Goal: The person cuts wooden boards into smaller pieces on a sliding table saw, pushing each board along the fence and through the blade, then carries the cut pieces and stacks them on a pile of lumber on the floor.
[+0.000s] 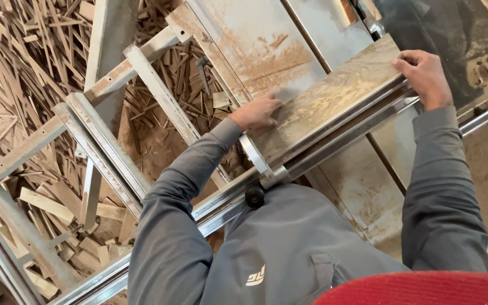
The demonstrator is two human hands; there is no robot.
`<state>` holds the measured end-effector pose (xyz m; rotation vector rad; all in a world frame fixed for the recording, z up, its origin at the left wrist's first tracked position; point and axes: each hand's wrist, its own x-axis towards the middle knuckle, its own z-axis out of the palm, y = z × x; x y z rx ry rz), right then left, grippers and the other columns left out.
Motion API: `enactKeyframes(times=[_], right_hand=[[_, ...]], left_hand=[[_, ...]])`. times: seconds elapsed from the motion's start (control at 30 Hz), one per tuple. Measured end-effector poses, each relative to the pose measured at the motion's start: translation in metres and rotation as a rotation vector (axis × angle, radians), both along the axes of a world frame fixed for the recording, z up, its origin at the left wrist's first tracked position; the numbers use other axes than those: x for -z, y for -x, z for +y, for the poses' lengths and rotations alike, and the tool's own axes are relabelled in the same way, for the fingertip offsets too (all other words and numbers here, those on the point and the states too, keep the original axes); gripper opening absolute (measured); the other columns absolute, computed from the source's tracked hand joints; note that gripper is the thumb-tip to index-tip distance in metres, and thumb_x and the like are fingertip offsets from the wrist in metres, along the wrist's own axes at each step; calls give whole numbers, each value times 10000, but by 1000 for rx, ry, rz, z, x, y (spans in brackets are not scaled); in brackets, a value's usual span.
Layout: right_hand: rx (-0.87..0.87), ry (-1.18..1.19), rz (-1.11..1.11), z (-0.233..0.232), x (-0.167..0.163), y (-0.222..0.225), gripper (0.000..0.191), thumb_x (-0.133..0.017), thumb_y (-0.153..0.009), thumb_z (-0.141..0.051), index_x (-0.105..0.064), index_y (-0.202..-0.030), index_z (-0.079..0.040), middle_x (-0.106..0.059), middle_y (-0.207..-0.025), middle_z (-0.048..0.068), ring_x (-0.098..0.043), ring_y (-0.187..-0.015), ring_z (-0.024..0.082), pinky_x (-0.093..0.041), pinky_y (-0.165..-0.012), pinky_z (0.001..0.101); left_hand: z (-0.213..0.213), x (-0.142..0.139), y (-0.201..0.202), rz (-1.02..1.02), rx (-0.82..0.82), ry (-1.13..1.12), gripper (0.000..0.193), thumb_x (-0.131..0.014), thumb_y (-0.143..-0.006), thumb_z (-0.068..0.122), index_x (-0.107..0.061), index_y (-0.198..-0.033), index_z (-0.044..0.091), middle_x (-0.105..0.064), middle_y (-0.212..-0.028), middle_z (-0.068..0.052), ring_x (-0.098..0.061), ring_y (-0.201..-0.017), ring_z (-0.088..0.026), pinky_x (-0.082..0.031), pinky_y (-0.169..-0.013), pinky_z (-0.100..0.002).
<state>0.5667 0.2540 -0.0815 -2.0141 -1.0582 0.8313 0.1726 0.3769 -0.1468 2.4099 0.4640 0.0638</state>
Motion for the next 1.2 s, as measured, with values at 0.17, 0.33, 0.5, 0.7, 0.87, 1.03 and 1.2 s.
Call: enactKeyframes(times=[0.17,0.33,0.5,0.7,0.87,1.03,1.2], right_hand=[[-8,-20,-53,0,8,-16,343,-791,-986,-221,-728,-1217,24,-746,-1102,78,-677,-967,127,-524,-819,287],[2,-124,-157,0,8,-21,333,-773,-995,-222,-728,-1182,49,-758,-1068,133,-703,-951,149,-541,-840,298],[32,-41,-195,-3,7,-22,330,-763,-966,-247,-751,-1126,42,-751,-1007,152,-687,-873,151,-530,-786,309],[47,12,-174,-5,-3,-32,288,-715,-957,-219,-766,-1093,29,-737,-900,131,-656,-802,131,-518,-720,313],[67,30,-173,16,-16,-37,270,-782,-944,-265,-783,-1050,-17,-752,-916,114,-678,-793,146,-526,-711,315],[-30,-80,-462,67,-28,-20,288,-871,-860,-284,-805,-1038,-67,-780,-977,104,-761,-863,215,-580,-802,329],[66,131,-558,106,-34,14,334,-904,-768,-355,-813,-1014,-149,-779,-979,60,-726,-939,261,-502,-886,480]], left_hand=[[5,-5,-24,59,-108,151,423,-791,-832,341,-714,-1104,26,-699,-1059,-200,-664,-1017,-380,-534,-888,-470],[8,-11,-61,18,-106,151,393,-806,-807,354,-749,-1031,36,-722,-984,-202,-678,-963,-389,-535,-842,-482],[7,-12,-69,55,-74,119,396,-808,-797,384,-753,-996,46,-731,-927,-190,-697,-908,-390,-548,-798,-486],[10,-23,-78,173,-38,143,404,-813,-756,411,-760,-969,71,-739,-921,-177,-714,-890,-356,-562,-789,-461],[15,-27,-77,197,-83,192,413,-810,-760,427,-739,-982,85,-736,-917,-171,-715,-892,-345,-560,-787,-452],[17,-18,-98,120,-70,185,481,-797,-788,498,-657,-961,71,-707,-933,-143,-692,-885,-324,-554,-772,-431],[20,-18,-107,80,-116,127,494,-810,-774,496,-650,-939,59,-695,-938,-175,-674,-902,-368,-541,-756,-473]])
